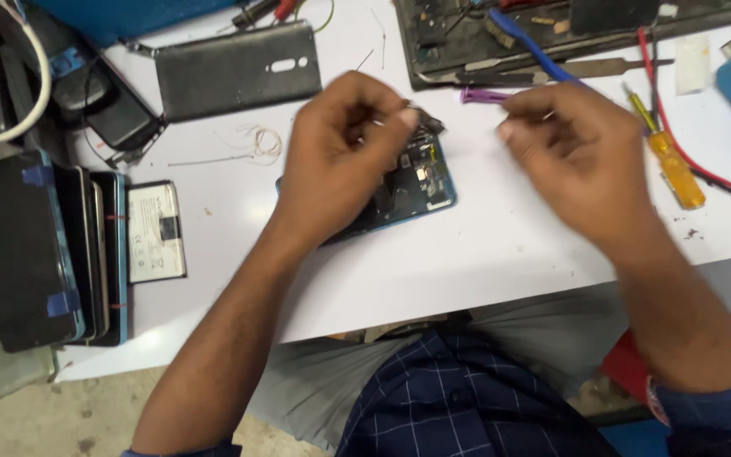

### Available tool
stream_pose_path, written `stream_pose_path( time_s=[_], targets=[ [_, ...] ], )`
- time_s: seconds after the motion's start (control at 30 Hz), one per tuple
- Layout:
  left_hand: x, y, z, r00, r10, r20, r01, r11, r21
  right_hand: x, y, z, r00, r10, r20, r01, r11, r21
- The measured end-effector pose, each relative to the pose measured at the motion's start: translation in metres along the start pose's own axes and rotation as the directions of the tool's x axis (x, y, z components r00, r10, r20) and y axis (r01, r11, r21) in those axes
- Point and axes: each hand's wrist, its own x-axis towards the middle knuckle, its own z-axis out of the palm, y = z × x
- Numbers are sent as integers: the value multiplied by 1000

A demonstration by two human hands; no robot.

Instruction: The person works at a repair bench on a disassembled smartphone, lifting the motherboard out of the phone body and manipulating small components on it by hand and with tweezers. They then hold the board and scrub it with a blue brush, cleaning its surface.

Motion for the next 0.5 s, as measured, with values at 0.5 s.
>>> stream_pose_path(
  time_s=[0.5],
  targets=[
    [4, -4, -11, 992, -99, 73, 123, 827, -549, 46, 11, -30, 991, -130, -5, 99, 777, -622]
  ],
)
